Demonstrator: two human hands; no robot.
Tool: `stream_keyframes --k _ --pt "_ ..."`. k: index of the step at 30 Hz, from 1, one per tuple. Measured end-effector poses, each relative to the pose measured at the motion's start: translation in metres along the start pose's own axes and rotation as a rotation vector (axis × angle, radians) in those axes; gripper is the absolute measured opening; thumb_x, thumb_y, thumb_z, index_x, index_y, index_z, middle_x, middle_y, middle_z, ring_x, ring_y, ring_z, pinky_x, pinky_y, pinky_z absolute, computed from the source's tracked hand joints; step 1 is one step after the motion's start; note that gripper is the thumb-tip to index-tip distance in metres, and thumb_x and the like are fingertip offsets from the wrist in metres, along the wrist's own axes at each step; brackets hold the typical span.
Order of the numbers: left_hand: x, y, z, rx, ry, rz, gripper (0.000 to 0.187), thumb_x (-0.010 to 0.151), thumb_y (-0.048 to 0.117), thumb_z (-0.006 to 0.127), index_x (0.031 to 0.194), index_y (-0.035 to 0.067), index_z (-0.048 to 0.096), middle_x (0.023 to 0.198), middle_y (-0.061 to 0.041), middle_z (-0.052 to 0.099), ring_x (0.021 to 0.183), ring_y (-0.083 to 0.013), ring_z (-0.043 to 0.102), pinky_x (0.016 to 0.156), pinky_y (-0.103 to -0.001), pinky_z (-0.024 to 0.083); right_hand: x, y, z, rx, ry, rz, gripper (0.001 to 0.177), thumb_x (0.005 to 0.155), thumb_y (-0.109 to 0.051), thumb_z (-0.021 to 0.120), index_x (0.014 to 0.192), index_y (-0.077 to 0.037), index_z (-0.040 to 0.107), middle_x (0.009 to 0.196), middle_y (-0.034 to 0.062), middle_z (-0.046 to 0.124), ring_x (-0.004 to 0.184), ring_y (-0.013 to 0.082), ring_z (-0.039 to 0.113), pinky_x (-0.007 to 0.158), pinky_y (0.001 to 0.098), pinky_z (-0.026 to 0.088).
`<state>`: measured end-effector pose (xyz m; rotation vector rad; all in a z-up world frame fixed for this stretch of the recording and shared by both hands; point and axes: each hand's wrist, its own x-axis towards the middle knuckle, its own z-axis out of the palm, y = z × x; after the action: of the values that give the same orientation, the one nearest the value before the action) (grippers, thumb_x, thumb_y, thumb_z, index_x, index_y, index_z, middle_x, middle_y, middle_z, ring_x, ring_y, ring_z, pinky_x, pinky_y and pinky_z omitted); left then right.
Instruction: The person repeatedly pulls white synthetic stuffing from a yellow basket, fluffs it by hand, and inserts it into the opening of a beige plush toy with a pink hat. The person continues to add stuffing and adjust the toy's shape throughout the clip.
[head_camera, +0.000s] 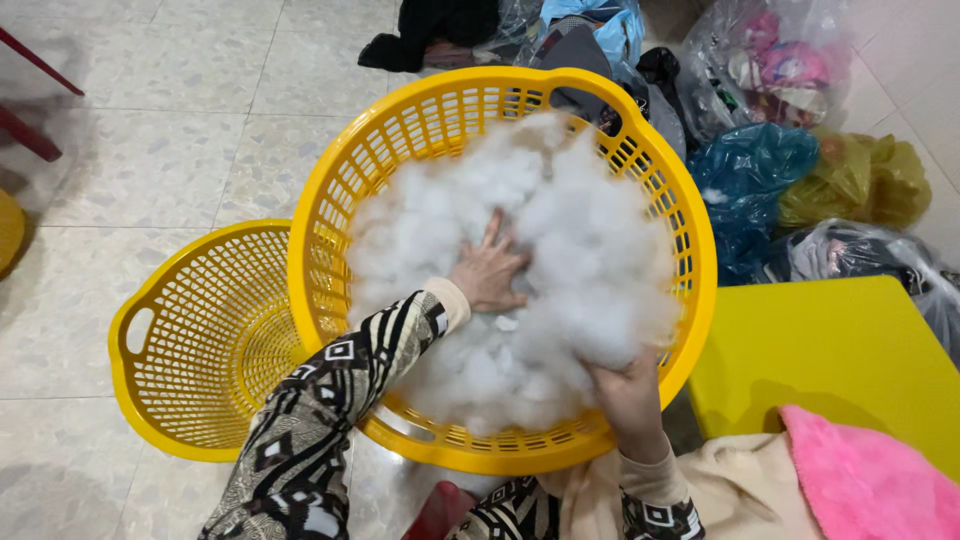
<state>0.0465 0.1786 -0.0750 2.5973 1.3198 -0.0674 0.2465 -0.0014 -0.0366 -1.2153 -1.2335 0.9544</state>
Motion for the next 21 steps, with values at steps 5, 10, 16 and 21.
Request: stream_keyframes --k 5,10,16,21 --pt "0.009 -0.017 0.017 -0.093 -0.022 0.025 0.083 0.076 0.064 0.069 0.147 0.023 0.053 0.161 -0.013 0.034 0.155 -0.0489 -0.003 0.117 -0.062 0.029 0.004 -0.017 0.004 0.002 0.055 0.071 0.032 0.082 0.006 0.072 0.114 0.003 0.073 0.109 0.0097 0.077 0.097 0.0179 0.072 0.087 0.0338 0.057" --pt "-0.009 -0.044 -0.037 -0.404 0.088 0.223 0.087 0.081 0.059 0.076 0.151 0.015 0.048 0.161 -0.028 0.014 0.15 -0.0491 0.008 0.117 -0.059 0.02 0.0 -0.029 0.002 0.087 0.077 0.017 0.04 0.082 0.006 0.071 0.122 0.004 0.066 0.116 0.0115 0.074 0.103 0.0192 0.071 0.091 0.0336 0.056" --pt "-0.1 -0.029 -0.098 -0.507 0.476 0.149 0.056 0.089 0.032 0.076 0.142 0.017 0.063 0.164 -0.019 0.036 0.149 -0.0367 0.04 0.118 -0.048 0.036 0.002 -0.012 0.018 0.194 -0.019 0.058 0.046 0.08 0.011 0.072 0.125 0.008 0.061 0.118 0.0156 0.072 0.106 0.023 0.071 0.096 0.0366 0.057" --pt "-0.144 0.054 -0.076 -1.413 0.383 0.191 0.056 0.089 0.018 0.072 0.141 0.008 0.055 0.142 -0.01 0.058 0.129 -0.0169 0.056 0.107 -0.032 0.048 -0.006 -0.017 0.063 0.248 -0.178 -0.049 0.079 0.086 0.005 0.072 0.147 -0.002 0.023 0.132 0.0147 0.059 0.117 0.0211 0.064 0.097 0.036 0.056"
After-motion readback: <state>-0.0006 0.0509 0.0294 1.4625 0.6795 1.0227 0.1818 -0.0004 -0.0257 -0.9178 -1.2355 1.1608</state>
